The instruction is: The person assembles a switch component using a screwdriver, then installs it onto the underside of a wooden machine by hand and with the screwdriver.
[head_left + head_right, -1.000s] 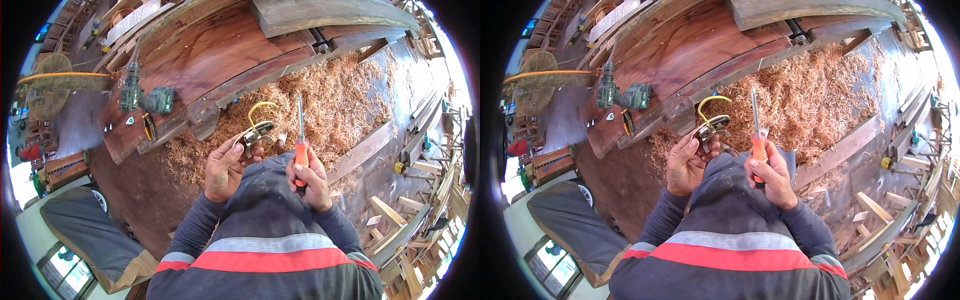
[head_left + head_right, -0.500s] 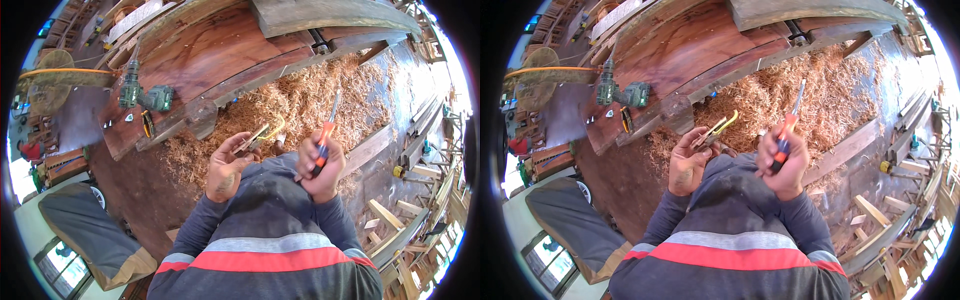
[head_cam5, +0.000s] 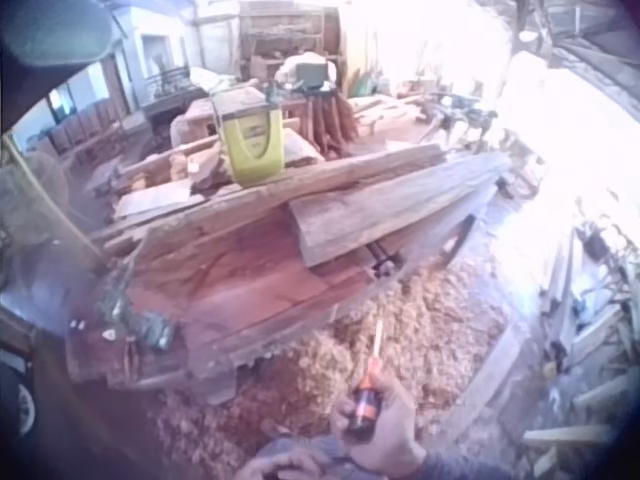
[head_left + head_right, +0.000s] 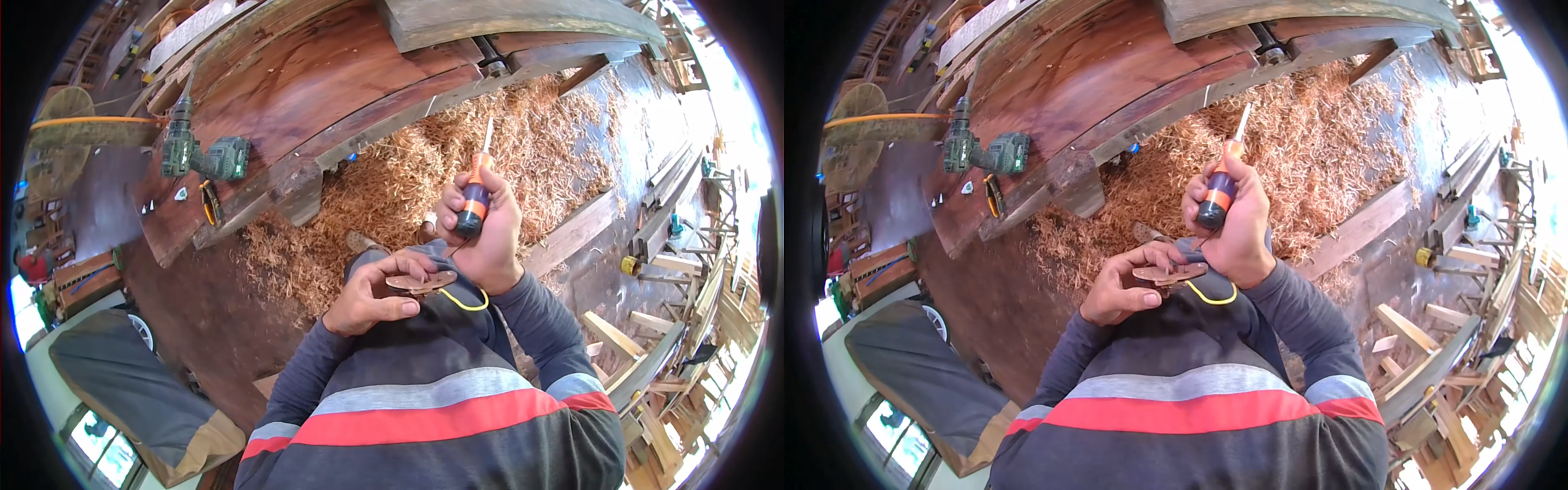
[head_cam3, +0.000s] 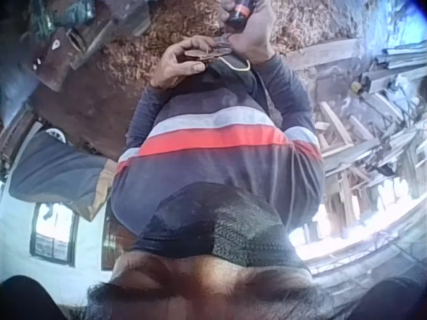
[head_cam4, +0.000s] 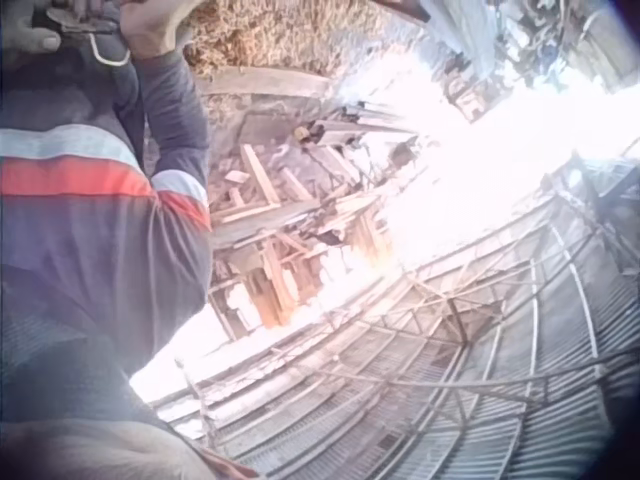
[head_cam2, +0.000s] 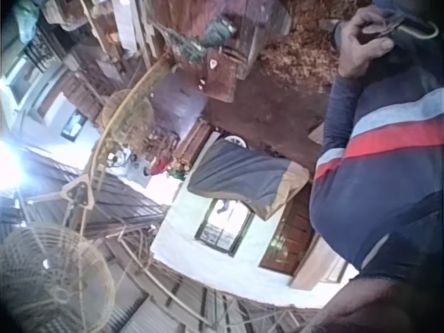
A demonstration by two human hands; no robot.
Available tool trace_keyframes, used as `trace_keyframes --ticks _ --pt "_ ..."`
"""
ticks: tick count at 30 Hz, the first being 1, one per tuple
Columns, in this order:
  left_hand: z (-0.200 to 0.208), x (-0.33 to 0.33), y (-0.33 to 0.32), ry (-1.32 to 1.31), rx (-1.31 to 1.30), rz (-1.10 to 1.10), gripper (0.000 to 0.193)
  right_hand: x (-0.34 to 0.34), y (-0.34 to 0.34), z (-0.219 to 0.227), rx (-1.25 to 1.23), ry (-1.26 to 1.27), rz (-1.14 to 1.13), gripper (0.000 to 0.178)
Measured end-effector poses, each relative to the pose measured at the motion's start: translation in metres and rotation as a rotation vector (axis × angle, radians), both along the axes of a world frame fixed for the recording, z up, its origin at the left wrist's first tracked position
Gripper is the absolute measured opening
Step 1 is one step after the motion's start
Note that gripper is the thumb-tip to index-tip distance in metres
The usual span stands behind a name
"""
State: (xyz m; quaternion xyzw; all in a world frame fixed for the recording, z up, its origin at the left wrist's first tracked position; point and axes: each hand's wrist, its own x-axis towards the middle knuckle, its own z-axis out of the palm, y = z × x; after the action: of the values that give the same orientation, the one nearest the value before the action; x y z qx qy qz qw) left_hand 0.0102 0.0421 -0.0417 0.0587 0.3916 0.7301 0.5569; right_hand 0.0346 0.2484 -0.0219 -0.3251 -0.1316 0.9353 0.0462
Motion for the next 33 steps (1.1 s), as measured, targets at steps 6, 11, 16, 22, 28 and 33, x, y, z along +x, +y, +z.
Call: trace_keyframes --ticks 6,11,16,22,28,33 --pt "-0.011 0.009 0.005 -0.053 -0.156 0.014 0.029 -0.005 -0.02 -0.001 0.047 0.165 0.21 0.027" --pt "-0.01 0.014 0.015 -0.062 -0.156 0.088 0.027 -0.015 -0.026 -0.007 0.026 0.303 0.412 0.026" --pt "-0.014 0.013 0.013 -0.069 -0.158 0.143 0.026 -0.02 -0.017 -0.014 0.287 0.363 0.576 0.027" --pt "-0.01 0.016 0.012 -0.123 -0.191 0.296 0.024 -0.037 0.018 -0.006 0.501 0.353 0.32 0.015" --pt "-0.004 0.016 0.014 -0.134 -0.264 0.411 0.02 0.007 0.079 -0.013 0.745 0.104 0.327 0.011" --pt "-0.006 0.017 0.017 0.095 -0.384 0.228 0.023 0.012 0.043 -0.011 0.917 -0.091 0.93 0.019"
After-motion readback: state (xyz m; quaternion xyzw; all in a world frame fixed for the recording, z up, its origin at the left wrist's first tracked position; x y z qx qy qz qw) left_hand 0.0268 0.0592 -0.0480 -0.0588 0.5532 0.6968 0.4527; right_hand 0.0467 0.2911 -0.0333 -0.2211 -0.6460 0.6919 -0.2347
